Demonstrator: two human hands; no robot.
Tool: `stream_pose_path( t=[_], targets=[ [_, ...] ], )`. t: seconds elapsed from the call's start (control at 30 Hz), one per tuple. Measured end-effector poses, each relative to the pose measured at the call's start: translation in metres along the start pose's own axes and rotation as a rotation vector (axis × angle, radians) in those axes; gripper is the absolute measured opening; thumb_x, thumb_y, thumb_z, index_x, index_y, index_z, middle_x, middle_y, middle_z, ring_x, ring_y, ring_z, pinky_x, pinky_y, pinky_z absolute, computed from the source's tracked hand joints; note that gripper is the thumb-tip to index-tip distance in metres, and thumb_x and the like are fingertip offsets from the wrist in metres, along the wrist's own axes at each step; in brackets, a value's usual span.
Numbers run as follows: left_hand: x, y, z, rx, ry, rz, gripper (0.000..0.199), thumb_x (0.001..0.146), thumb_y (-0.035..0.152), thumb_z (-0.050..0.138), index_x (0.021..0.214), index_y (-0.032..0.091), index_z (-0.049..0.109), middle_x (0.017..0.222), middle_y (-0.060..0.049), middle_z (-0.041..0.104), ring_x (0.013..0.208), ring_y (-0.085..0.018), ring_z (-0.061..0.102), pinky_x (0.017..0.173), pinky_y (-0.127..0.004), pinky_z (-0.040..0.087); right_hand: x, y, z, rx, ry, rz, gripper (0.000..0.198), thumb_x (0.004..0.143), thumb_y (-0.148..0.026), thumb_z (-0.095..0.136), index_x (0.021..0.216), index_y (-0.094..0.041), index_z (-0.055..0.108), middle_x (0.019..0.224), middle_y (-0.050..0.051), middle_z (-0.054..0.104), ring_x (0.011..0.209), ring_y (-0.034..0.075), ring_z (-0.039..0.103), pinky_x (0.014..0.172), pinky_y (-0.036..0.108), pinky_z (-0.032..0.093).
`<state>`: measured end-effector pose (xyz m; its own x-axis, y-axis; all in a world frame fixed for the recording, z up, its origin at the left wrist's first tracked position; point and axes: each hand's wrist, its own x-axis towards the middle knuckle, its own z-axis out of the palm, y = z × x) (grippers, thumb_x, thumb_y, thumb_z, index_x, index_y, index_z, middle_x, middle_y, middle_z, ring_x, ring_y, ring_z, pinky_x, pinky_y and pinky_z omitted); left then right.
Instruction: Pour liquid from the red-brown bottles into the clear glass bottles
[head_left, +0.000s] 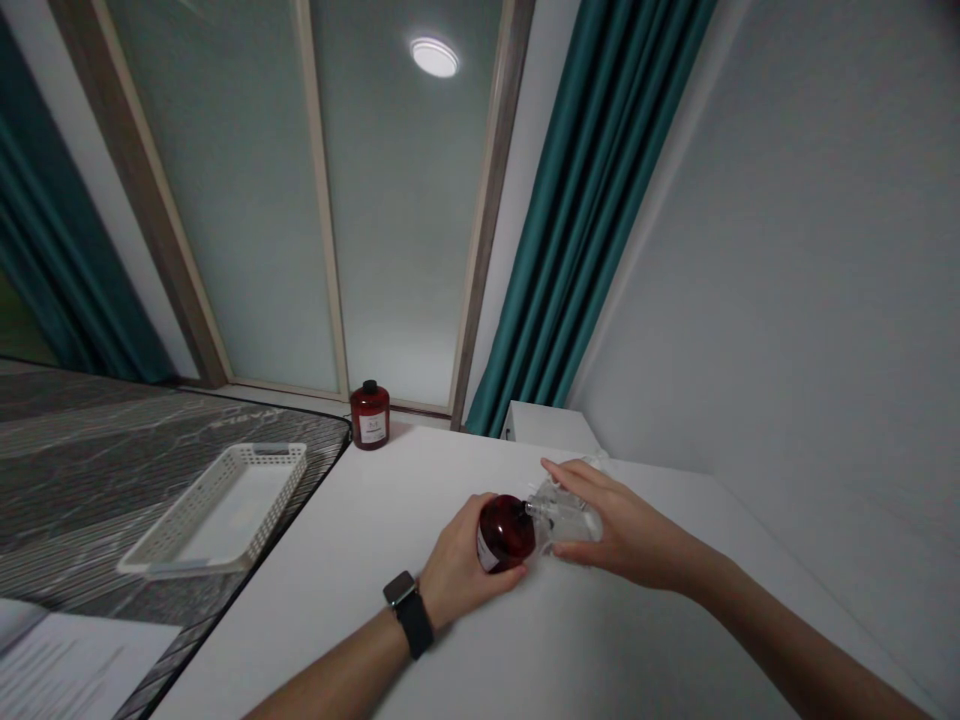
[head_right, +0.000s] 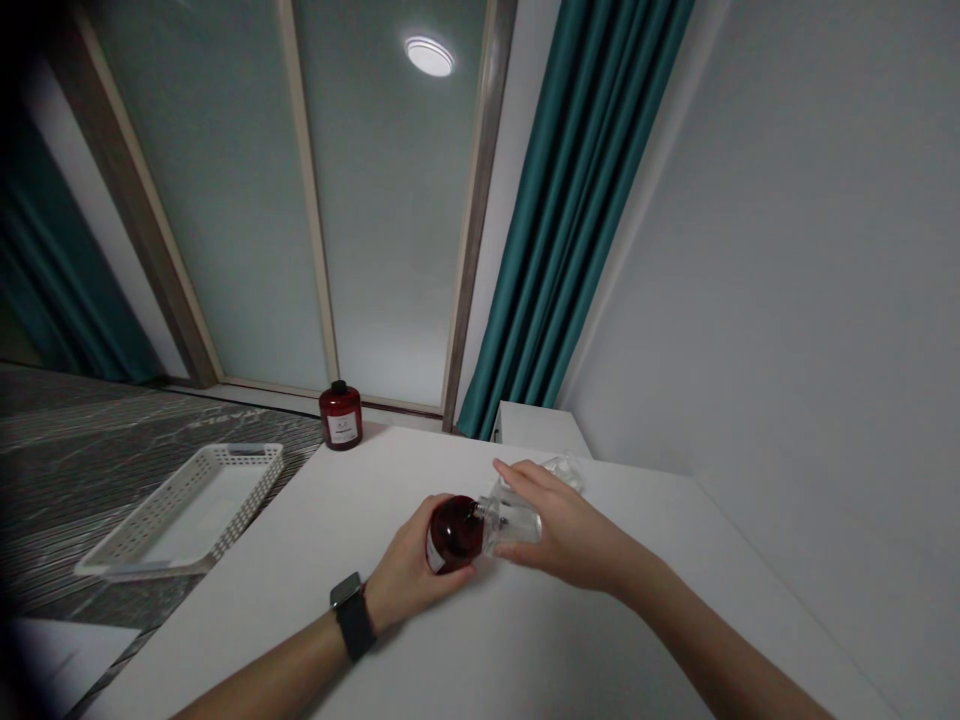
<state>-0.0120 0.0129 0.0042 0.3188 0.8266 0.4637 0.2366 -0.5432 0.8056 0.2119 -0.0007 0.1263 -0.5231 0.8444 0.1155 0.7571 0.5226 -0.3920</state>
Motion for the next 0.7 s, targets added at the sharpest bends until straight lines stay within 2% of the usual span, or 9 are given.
stream_pose_path(
  t=[0.7],
  targets=[
    [-0.0005, 0.0001, 0.0005, -0.022, -0.014, -0.024, 0.067, 0.066, 0.018, 0.080, 0.125, 0.021, 0.047, 0.122, -0.010, 0.061, 0.112, -0.029, 0.060, 0.099, -0.045, 0.049, 0.0011, -0.0002, -0.0007, -0.034, 0.007, -0.016, 0.086, 0.078, -0.035, 0.074, 0.153, -0.026, 0.031, 0.144, 0.012, 0.050, 0.133, 0.030, 0.047, 0.113, 0.048, 0.038]
  ],
)
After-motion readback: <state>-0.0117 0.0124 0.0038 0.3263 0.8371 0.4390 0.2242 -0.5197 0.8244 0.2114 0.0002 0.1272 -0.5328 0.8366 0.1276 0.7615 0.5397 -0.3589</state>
